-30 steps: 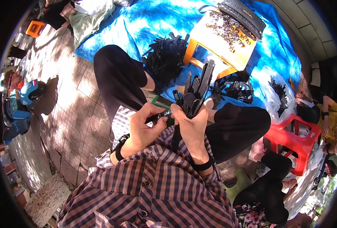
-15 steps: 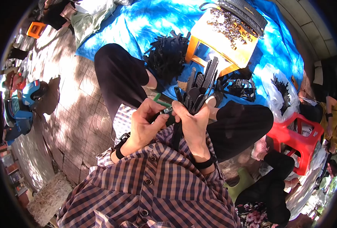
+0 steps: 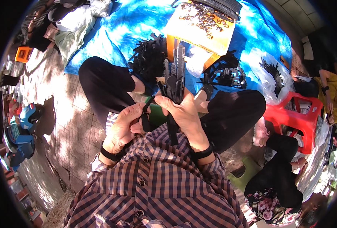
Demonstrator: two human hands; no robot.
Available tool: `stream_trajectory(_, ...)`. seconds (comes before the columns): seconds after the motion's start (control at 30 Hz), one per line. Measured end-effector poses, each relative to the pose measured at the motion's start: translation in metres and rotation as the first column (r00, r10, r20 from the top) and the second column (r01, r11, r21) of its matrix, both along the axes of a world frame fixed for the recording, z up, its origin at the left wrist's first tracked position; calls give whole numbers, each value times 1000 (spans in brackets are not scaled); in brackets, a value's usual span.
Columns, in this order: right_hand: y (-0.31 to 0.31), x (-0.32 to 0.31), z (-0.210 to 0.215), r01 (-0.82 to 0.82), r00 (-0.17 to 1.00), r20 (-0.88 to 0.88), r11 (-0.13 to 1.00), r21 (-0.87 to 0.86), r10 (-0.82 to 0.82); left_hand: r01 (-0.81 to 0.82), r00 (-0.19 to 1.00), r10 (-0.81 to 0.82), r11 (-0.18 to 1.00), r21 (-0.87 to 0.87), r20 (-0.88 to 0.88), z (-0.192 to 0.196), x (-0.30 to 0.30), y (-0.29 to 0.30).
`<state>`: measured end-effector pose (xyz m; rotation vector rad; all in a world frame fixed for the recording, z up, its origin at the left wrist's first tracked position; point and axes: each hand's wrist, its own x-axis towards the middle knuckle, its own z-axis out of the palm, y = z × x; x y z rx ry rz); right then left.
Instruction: Manually assembling small black straps or buckles, likely as part of a shoe manufacturing process.
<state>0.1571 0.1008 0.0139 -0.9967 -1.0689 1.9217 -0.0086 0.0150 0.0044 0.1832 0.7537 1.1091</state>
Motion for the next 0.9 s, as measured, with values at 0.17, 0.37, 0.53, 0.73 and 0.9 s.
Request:
stream_trajectory(0.17,-5,0,4,-166,976,170,973,163,138,14,997,-10,998,-54,71,6,5,0)
stream_trajectory(0.37,-9,-12,10,-63,984,175,958,278,13,-58,923,163,954,294,-347,-4,19,-9)
stream_trajectory(0.53,-8,-13,7,-81,992,108,979,189,61,-57,855,258,909,413,-449,-4,23,-10)
stream_trajectory(0.73,-11,-13,1,-68,997,55,990,124,61,-50,844,239,927,373,-480,-1,20,-12)
stream_trajectory(0.9,-13,-18,6,-50,997,63,990,129,42,-8,819,208,936,352,-534,-2,19,-12)
